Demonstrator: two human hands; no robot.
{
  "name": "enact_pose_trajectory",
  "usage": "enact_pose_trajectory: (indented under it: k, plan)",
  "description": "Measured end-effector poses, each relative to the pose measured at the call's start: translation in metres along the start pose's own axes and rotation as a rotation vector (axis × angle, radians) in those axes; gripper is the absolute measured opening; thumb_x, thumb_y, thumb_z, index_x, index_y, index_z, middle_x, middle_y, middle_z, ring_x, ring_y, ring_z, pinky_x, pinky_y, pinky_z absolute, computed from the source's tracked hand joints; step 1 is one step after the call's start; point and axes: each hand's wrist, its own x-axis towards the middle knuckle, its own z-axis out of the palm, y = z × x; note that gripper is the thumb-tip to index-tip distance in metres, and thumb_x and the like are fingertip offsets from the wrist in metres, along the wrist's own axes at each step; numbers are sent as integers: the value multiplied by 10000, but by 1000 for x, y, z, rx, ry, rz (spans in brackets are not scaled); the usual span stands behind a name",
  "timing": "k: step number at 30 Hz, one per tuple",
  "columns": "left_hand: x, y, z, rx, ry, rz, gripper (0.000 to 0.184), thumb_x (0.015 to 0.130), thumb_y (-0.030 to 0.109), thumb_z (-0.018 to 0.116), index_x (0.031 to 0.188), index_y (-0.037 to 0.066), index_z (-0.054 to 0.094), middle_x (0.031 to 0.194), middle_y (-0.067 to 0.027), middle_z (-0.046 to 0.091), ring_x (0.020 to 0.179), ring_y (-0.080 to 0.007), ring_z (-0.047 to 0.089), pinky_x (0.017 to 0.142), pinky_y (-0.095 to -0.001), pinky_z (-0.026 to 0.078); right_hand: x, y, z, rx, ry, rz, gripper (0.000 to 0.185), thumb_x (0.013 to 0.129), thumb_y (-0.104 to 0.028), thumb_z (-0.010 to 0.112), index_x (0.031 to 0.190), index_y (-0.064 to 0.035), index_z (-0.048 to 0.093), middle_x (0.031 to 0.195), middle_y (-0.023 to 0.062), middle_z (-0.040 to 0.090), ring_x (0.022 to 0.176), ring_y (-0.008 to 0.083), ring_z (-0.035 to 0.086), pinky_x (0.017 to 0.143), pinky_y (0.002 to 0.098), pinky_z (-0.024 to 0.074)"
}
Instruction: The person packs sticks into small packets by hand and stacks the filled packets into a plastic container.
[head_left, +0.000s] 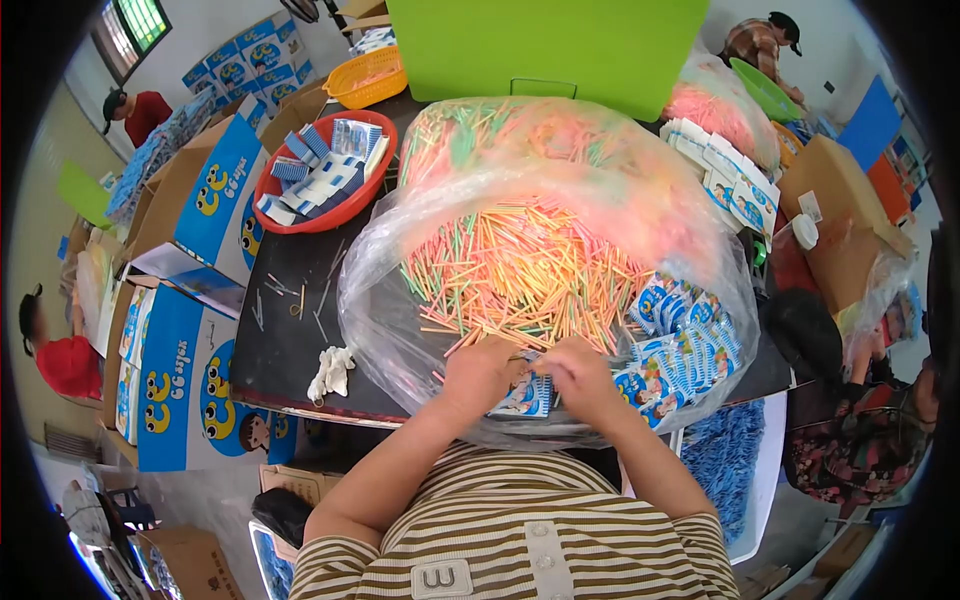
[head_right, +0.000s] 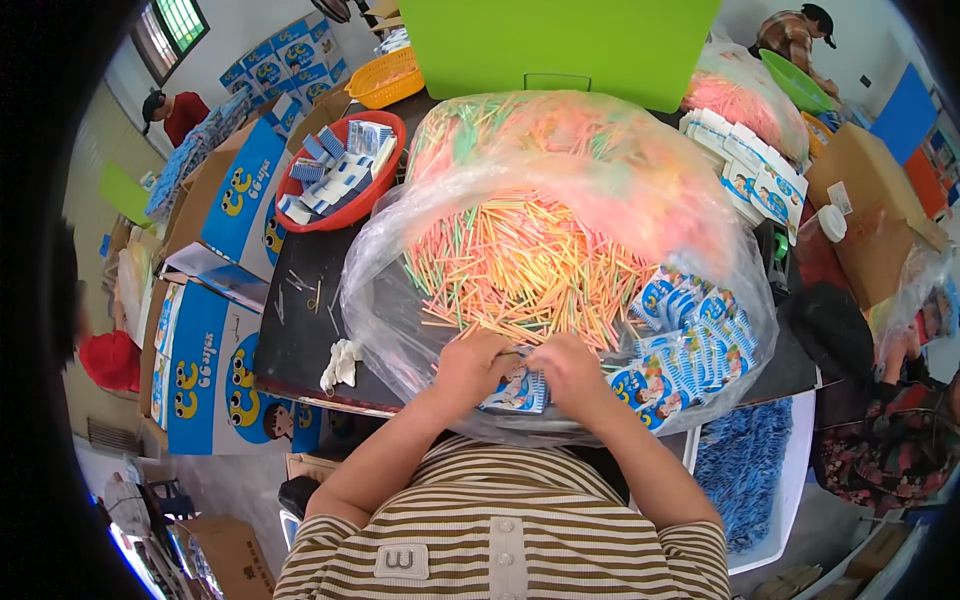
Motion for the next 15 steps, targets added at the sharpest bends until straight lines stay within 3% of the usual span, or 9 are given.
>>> enact_pose_trajectory:
  k: [2,4,6,10,13,15]
  plan:
    - [5,0,-12,-82,-107,-94,105,751,140,656,805,56,625,689,-112,569,633,-296,561,572,-369,431,3,-4,-16,177,143,93,138,809,37,566,927,-21,607,866,95,566,677,168,550,624,281,451]
    - [11,5,-25,-162,-223,-189,105,770,132,656,826,43,641,695,-121,571,640,-299,562,564,-356,432,12,-17,-25,155,189,36,134,808,36,572,926,-19,607,870,99,569,693,169,555,625,277,455]
    - [20,7,-30,-276,-235,-12,118,766,122,665,846,39,641,676,-132,567,639,-303,568,569,-347,428,21,-25,-34,125,249,-31,131,807,35,578,924,-17,606,875,102,573,709,171,560,627,272,458]
    - [22,6,-30,-398,-191,96,114,767,104,660,856,35,640,646,-137,554,602,-304,556,544,-347,425,32,-36,-47,-27,213,-162,127,797,31,596,916,-13,605,922,116,584,746,221,575,650,293,468]
    - [21,3,-33,-249,-285,183,125,786,96,637,902,52,648,716,-114,589,656,-277,569,616,-342,427,32,-37,-46,-51,126,-235,142,787,33,603,921,-13,606,929,130,587,767,260,580,664,314,475]
    - [20,7,-37,-138,-297,157,174,808,96,613,979,82,644,834,-85,623,800,-252,584,771,-362,401,32,-38,-44,-39,68,-269,154,778,36,606,924,-14,609,926,136,587,775,278,581,672,324,478]
